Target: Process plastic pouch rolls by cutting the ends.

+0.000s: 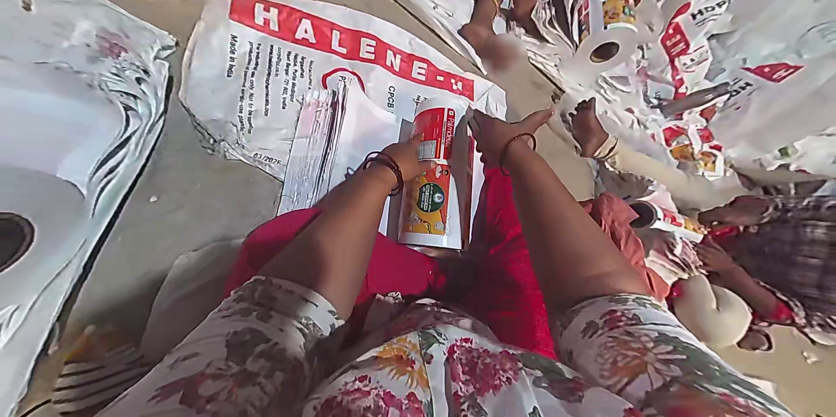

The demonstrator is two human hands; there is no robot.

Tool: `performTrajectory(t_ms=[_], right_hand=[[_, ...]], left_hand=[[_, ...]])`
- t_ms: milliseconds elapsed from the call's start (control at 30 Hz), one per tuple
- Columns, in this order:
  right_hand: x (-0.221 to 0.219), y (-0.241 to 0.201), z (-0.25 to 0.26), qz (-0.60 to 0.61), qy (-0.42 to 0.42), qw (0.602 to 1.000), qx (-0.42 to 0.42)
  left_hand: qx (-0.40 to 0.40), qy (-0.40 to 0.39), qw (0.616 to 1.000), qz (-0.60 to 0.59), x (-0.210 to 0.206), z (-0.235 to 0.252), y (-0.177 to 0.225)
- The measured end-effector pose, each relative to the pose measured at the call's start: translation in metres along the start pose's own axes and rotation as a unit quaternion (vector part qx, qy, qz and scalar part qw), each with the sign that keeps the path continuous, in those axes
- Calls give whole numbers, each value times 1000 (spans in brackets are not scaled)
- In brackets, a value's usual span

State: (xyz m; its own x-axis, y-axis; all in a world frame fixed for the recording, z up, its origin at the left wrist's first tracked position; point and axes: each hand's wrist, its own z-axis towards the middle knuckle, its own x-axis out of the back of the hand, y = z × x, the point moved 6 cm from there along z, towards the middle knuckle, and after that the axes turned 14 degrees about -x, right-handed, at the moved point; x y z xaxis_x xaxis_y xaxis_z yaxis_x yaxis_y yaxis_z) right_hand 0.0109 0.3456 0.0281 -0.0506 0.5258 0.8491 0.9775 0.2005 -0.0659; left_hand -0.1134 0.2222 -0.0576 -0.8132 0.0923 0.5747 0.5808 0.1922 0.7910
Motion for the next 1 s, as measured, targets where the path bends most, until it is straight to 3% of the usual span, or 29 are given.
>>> performTrajectory(t_ms=[367, 500, 633, 700, 800, 900, 1000], right_hand=[[-43, 24, -90, -118, -45, 992, 19], [-74, 49, -156, -180, -68, 979, 71], [-113, 93, -241, -147, -204, 953, 169], [-111, 107, -259, -78, -235, 956, 158], [-81, 129, -241, 66, -147, 984, 80], [-52, 134, -209, 201, -49, 976, 74], [-46, 136, -170, 260, 8, 962, 82]], left_hand=[[-31, 60, 998, -10, -6, -2, -12], [-33, 76, 997, -9, -7, -13, -12], [-42, 72, 996, -8, -8, -29, -1], [-51, 62, 997, 12, -10, -36, 9], [-105, 79, 990, 56, -17, -40, 21], [-181, 116, 969, 118, -19, -40, 38], [-206, 101, 958, 175, -35, -41, 53]])
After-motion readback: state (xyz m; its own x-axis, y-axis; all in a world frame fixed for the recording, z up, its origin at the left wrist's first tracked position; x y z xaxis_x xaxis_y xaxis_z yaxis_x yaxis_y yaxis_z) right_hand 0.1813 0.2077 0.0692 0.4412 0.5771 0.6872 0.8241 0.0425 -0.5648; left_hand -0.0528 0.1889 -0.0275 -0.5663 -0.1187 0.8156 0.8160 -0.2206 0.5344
